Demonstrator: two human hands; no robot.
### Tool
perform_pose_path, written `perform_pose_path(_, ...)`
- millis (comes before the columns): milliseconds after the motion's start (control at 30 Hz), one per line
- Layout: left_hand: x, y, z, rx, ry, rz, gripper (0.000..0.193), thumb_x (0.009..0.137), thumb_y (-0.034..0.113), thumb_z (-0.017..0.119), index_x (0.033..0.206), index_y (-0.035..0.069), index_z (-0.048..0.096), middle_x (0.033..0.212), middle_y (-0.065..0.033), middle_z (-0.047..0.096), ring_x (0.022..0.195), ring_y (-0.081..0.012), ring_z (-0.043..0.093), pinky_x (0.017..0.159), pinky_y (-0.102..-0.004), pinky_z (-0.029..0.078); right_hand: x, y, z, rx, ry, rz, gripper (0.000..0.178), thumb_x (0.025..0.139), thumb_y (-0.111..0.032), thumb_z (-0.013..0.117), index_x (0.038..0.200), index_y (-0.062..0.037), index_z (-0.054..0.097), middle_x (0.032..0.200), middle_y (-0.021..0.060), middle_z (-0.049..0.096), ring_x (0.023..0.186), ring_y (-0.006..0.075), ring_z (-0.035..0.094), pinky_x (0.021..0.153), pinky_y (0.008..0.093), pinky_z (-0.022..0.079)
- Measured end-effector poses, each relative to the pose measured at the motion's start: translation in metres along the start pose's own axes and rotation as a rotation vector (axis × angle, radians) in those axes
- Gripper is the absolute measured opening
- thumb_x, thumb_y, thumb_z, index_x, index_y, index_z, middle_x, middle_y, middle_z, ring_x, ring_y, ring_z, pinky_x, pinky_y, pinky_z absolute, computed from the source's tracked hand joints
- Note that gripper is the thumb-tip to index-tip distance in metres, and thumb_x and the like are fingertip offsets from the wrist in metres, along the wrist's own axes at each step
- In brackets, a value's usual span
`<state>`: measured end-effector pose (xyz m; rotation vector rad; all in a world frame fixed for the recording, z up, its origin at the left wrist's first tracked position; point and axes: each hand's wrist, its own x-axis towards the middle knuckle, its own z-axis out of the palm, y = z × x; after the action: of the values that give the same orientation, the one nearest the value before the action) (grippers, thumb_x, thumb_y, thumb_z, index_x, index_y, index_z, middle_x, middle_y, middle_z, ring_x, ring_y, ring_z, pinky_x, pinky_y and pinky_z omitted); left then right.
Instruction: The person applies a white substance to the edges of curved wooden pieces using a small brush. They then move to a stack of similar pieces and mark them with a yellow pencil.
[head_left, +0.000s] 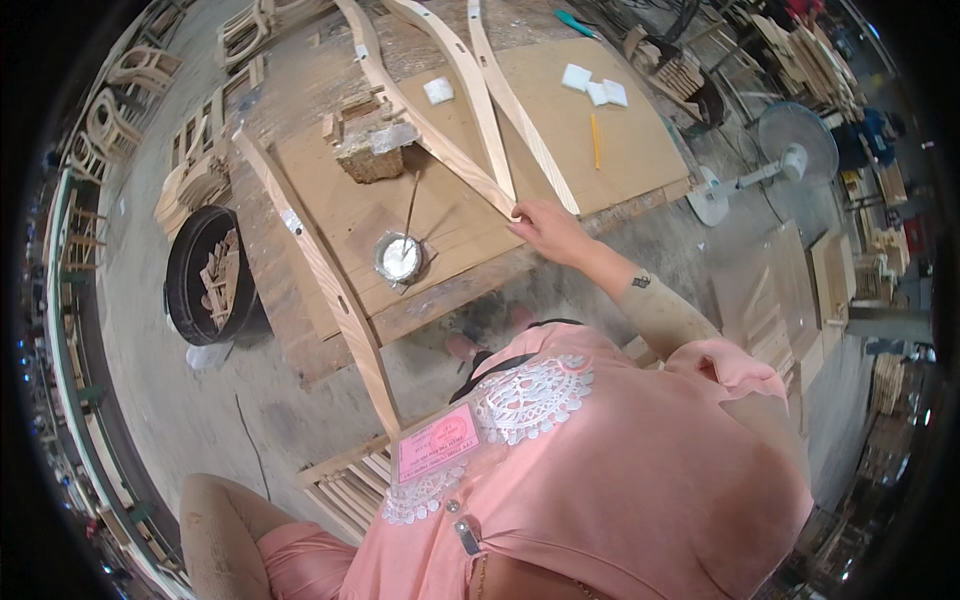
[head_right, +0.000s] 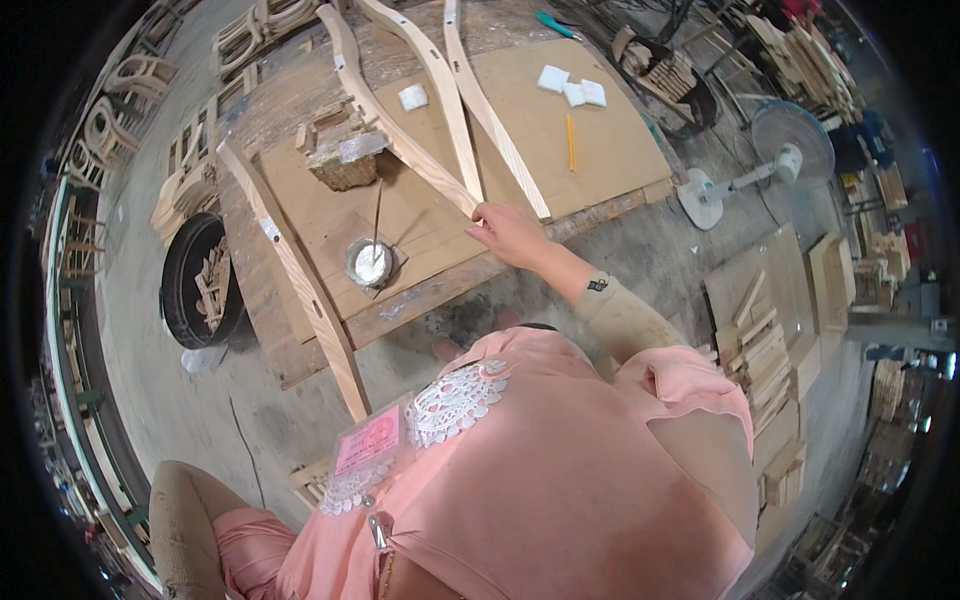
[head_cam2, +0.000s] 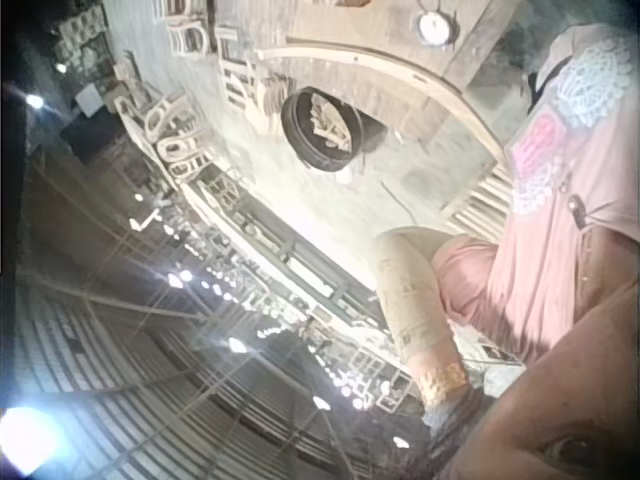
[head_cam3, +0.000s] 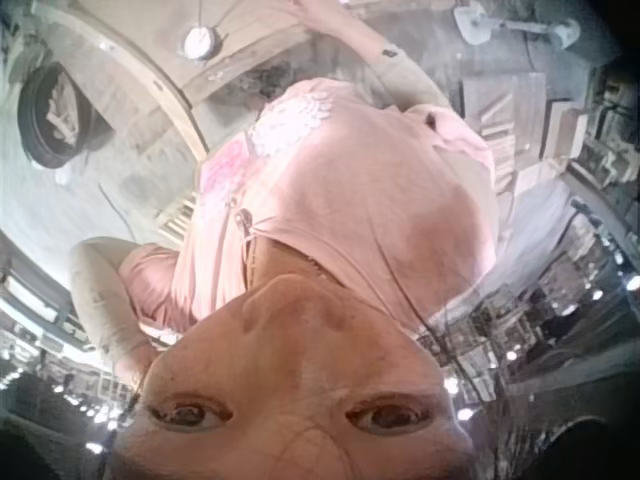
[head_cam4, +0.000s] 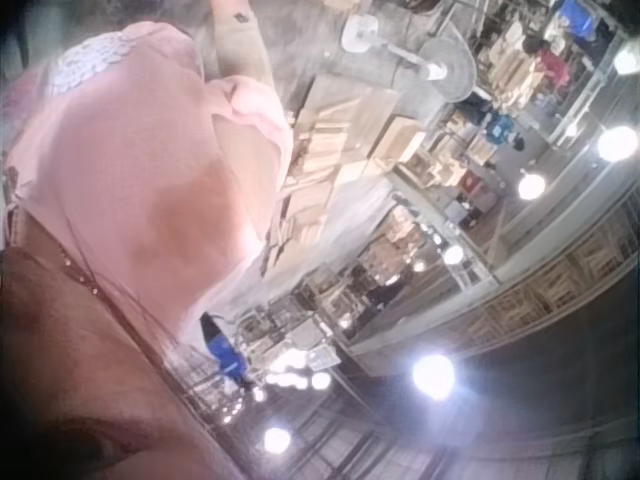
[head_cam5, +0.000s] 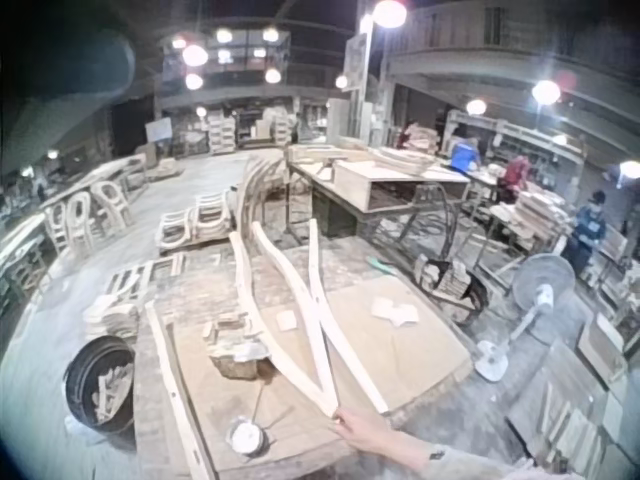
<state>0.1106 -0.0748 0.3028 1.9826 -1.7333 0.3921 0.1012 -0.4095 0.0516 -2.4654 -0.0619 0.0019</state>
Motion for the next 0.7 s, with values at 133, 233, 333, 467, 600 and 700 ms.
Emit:
perform_pose_path(133, 0.016, -0.007, 0.006, -0.034, -0.028, 0.021, 0.046, 0.076, 0.03, 0.065, 0.111, 0.003, 0.054, 0.107, -0.0155, 0.059, 0.099, -0.0278, 0.057, 0.086, -0.038, 0.045, -0.016, 0.016, -0.007, 0.008, 0.034, 0.087, 0.028, 0.086, -0.03, 0.058, 0.094, -0.0032, 0.059, 0.085, 0.0151, 0.063, 0.085, 0.0333, 0.059, 0.074, 0.042, 0.046)
perform_pose_path(233, 0.027, -0.009, 0.012, -0.037, -0.053, 0.008, 0.044, 0.077, 0.031, 0.064, 0.11, 0.003, 0.055, 0.106, -0.0152, 0.059, 0.098, -0.0278, 0.057, 0.085, -0.0381, 0.045, -0.018, 0.03, -0.012, 0.026, 0.088, 0.109, 0.029, 0.087, -0.03, 0.057, 0.097, -0.0035, 0.059, 0.087, 0.015, 0.064, 0.086, 0.0337, 0.059, 0.075, 0.0421, 0.046)
perform_pose_path(333, 0.046, -0.01, 0.02, -0.026, -0.074, -0.033, 0.042, 0.077, 0.031, 0.063, 0.109, 0.004, 0.055, 0.106, -0.015, 0.06, 0.097, -0.0277, 0.058, 0.085, -0.0381, 0.046, -0.009, 0.056, -0.023, 0.072, 0.162, 0.096, 0.029, 0.087, -0.03, 0.056, 0.099, -0.0041, 0.059, 0.088, 0.0154, 0.064, 0.086, 0.0339, 0.059, 0.076, 0.0425, 0.046)
perform_pose_path(467, 0.074, -0.005, 0.035, 0.016, -0.104, -0.137, 0.04, 0.078, 0.031, 0.061, 0.108, 0.005, 0.056, 0.104, -0.0146, 0.06, 0.095, -0.0276, 0.058, 0.083, -0.0382, 0.046, 0.011, 0.088, -0.038, 0.119, 0.13, 0.106, 0.03, 0.087, -0.031, 0.056, 0.1, -0.0038, 0.058, 0.088, 0.0161, 0.064, 0.086, 0.0341, 0.059, 0.076, 0.0424, 0.046)
perform_pose_path(600, 0.111, -0.002, 0.059, 0.065, -0.108, -0.246, 0.038, 0.079, 0.032, 0.06, 0.106, 0.005, 0.057, 0.103, -0.0143, 0.061, 0.094, -0.0275, 0.059, 0.082, -0.0382, 0.047, 0.047, 0.125, -0.059, 0.148, 0.066, 0.02, 0.03, 0.088, -0.031, 0.055, 0.1, -0.0038, 0.058, 0.09, 0.0161, 0.064, 0.087, 0.0333, 0.059, 0.076, 0.0423, 0.047)
perform_pose_path(700, 0.138, -0.003, 0.075, 0.1, -0.105, -0.335, 0.037, 0.08, 0.032, 0.059, 0.105, 0.006, 0.058, 0.102, -0.014, 0.061, 0.093, -0.0275, 0.059, 0.081, -0.0383, 0.047, 0.076, 0.148, -0.075, 0.192, 0.043, -0.014, 0.028, 0.089, -0.031, 0.054, 0.097, -0.0051, 0.058, 0.088, 0.0146, 0.064, 0.085, 0.0328, 0.06, 0.074, 0.0424, 0.047)
